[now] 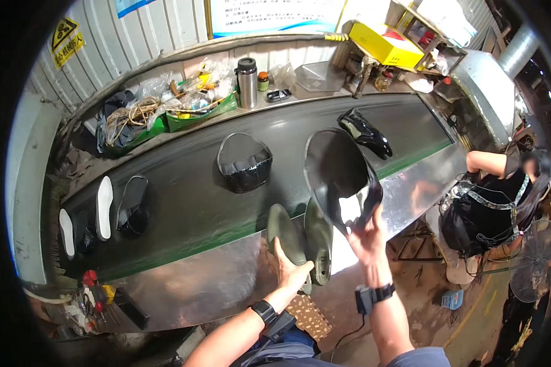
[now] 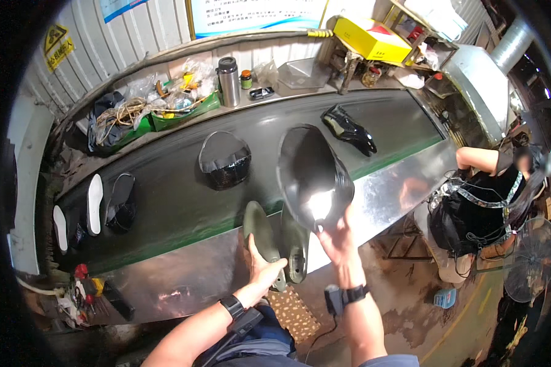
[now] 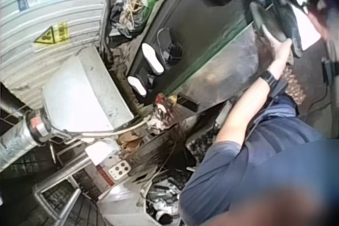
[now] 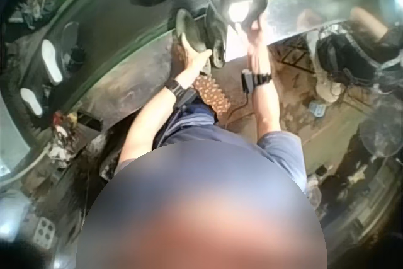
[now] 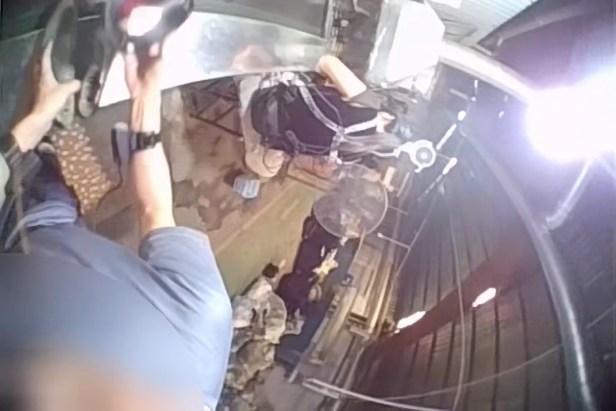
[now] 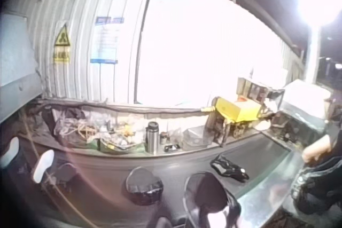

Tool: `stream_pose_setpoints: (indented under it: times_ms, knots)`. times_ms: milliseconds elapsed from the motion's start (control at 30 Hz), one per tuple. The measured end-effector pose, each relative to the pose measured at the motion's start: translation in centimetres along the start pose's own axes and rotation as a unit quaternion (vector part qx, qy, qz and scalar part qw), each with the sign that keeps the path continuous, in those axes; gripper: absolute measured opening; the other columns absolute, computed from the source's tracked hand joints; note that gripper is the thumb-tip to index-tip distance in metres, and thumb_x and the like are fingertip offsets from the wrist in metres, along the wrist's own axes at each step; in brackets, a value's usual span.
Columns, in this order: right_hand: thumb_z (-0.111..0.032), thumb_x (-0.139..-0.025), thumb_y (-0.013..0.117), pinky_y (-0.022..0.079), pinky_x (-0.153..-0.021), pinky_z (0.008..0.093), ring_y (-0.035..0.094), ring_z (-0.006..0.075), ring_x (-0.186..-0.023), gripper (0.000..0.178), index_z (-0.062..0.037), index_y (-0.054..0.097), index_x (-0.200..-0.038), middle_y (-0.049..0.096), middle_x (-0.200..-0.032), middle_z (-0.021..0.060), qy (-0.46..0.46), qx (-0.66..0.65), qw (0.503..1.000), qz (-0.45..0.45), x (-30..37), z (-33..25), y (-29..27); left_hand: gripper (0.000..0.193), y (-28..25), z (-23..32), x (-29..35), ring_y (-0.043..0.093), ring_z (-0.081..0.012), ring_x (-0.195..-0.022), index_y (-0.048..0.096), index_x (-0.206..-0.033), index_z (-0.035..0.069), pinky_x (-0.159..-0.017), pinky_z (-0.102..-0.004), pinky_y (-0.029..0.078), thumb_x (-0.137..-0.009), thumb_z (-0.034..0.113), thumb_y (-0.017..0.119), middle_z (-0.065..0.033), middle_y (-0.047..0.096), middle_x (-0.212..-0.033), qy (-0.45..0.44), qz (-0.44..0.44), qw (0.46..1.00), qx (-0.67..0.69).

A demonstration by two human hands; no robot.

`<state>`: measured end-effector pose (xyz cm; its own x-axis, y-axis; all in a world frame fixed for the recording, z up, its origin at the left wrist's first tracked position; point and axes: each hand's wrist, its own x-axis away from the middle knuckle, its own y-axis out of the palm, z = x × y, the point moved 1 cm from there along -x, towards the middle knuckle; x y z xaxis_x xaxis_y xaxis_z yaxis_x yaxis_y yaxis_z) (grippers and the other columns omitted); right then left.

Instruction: Using a toe-lasting machine to pull the shoe upper over the last and bond it to the insole.

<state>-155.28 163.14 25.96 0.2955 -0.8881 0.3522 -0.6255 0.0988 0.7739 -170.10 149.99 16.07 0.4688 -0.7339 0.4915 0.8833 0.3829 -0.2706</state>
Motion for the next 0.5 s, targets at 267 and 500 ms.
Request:
stream_pose_setpoints:
  times_ms: [267,500]
  knots:
    - [-0.048,-0.096,0.061,0.039,-0.064,0.0297,0.040,0.0145,-0.059,0.041,-0.0079,0.068,-0.094,0.048,-0.060,0.0015,0.009,-0.098,0.995,-0.011,8.3,2.6,-0.7,0.107,-6.1,-2.6,1.1,0.047,-0.0386,-0.132,0.029,-0.157,0.005,-0.112,-0.0452,0.040,-0.063,0.007,0.080,-0.0244,0.050,-0.139,0.011,0.023,0.997,0.072]
    - [-0.032,-0.097,0.059,0.054,-0.080,0.0370,0.045,0.0124,-0.059,0.022,-0.0114,0.063,-0.089,0.047,-0.061,-0.0021,0.110,-0.243,0.963,-0.019,12.5,4.6,-0.4,0.102,-10.2,-4.6,4.8,0.035,-0.0396,-0.141,0.029,-0.158,0.014,-0.115,-0.0457,0.036,-0.069,0.005,0.077,-0.0256,0.027,-0.155,0.073,0.045,0.993,-0.079]
